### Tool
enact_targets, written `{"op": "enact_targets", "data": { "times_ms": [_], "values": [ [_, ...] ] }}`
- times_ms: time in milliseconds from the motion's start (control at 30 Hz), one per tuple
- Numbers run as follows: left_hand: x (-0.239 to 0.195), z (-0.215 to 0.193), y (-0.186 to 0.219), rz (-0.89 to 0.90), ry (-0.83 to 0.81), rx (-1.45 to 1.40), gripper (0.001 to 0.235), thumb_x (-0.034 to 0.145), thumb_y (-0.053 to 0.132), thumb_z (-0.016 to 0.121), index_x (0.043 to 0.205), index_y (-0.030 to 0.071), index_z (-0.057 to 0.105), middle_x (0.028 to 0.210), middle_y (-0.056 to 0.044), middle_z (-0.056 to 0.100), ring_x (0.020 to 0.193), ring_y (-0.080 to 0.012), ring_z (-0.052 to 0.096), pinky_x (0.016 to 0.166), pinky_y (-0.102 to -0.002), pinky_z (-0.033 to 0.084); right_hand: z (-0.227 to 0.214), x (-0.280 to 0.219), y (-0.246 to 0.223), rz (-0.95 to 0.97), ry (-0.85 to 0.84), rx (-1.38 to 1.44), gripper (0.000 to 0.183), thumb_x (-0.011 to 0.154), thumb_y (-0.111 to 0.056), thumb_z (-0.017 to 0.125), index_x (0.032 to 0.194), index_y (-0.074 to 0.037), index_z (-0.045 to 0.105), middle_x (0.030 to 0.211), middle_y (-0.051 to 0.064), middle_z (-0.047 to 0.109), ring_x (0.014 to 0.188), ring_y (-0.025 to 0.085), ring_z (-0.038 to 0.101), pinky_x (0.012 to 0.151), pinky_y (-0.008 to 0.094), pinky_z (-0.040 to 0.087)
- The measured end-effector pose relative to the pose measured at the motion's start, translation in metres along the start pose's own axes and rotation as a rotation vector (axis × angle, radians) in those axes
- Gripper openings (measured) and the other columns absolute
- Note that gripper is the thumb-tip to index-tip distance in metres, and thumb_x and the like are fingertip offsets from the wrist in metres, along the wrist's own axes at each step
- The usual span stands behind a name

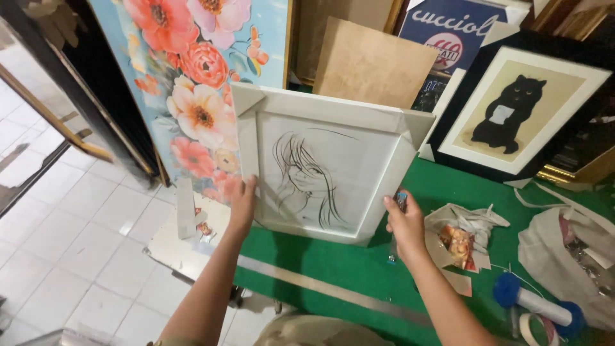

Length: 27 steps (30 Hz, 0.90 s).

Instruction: Finalizing a picture frame by cleaning the glass, securing the backing with a point driver, and applying finishing tape.

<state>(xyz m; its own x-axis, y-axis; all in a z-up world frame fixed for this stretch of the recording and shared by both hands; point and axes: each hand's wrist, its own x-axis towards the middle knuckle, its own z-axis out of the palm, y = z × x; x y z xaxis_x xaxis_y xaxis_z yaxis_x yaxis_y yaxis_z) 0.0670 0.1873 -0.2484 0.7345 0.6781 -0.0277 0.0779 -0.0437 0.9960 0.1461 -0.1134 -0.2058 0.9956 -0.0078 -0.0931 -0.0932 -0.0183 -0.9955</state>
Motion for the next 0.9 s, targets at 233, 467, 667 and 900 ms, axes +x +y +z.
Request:
{"op": "enact_targets", "data": {
  "times_ms": [233, 467, 667, 900],
  "values": [
    [0.016, 0.031, 0.032, -0.213, -0.139, -0.112, 0.047, 0.086, 0.038, 0.055, 0.122, 0.008, 0.048, 0.128, -0.016, 0.044, 0.124, -0.0314, 0.036, 0.102, -0.050, 0.026, 0.006, 0.019, -0.001, 0.097, 0.138, 0.094, 0.045, 0.082, -0.013, 0.060, 0.122, -0.001, 0.044, 0.073, -0.001, 0.034, 0.047, 0.006, 0.037, 0.038, 0.016, 0.036],
    [0.102, 0.092, 0.063, -0.122, -0.237, 0.005, 0.048, 0.090, 0.047, 0.043, 0.120, 0.010, 0.045, 0.127, -0.015, 0.043, 0.125, -0.0322, 0.034, 0.102, -0.049, 0.028, 0.011, 0.110, -0.029, -0.016, 0.297, 0.083, 0.043, 0.080, -0.014, 0.062, 0.120, -0.005, 0.048, 0.074, 0.000, 0.039, 0.047, 0.007, 0.039, 0.038, 0.017, 0.031],
    [0.182, 0.163, 0.096, 0.027, -0.234, 0.151, 0.047, 0.093, 0.041, 0.036, 0.128, 0.010, 0.038, 0.127, -0.016, 0.043, 0.122, -0.0320, 0.037, 0.100, -0.046, 0.032, 0.028, 0.210, -0.046, -0.097, 0.423, 0.044, 0.040, 0.081, -0.018, 0.064, 0.119, -0.011, 0.052, 0.075, -0.002, 0.047, 0.048, 0.008, 0.046, 0.038, 0.018, 0.035],
    [0.240, 0.219, 0.095, 0.029, -0.202, 0.114, 0.048, 0.095, 0.035, 0.036, 0.133, 0.006, 0.033, 0.132, -0.019, 0.038, 0.126, -0.0337, 0.033, 0.102, -0.047, 0.030, 0.043, 0.277, -0.039, -0.130, 0.570, -0.090, 0.036, 0.079, -0.018, 0.065, 0.114, -0.013, 0.058, 0.076, 0.003, 0.055, 0.052, 0.012, 0.052, 0.047, 0.021, 0.044]
  ]
}}
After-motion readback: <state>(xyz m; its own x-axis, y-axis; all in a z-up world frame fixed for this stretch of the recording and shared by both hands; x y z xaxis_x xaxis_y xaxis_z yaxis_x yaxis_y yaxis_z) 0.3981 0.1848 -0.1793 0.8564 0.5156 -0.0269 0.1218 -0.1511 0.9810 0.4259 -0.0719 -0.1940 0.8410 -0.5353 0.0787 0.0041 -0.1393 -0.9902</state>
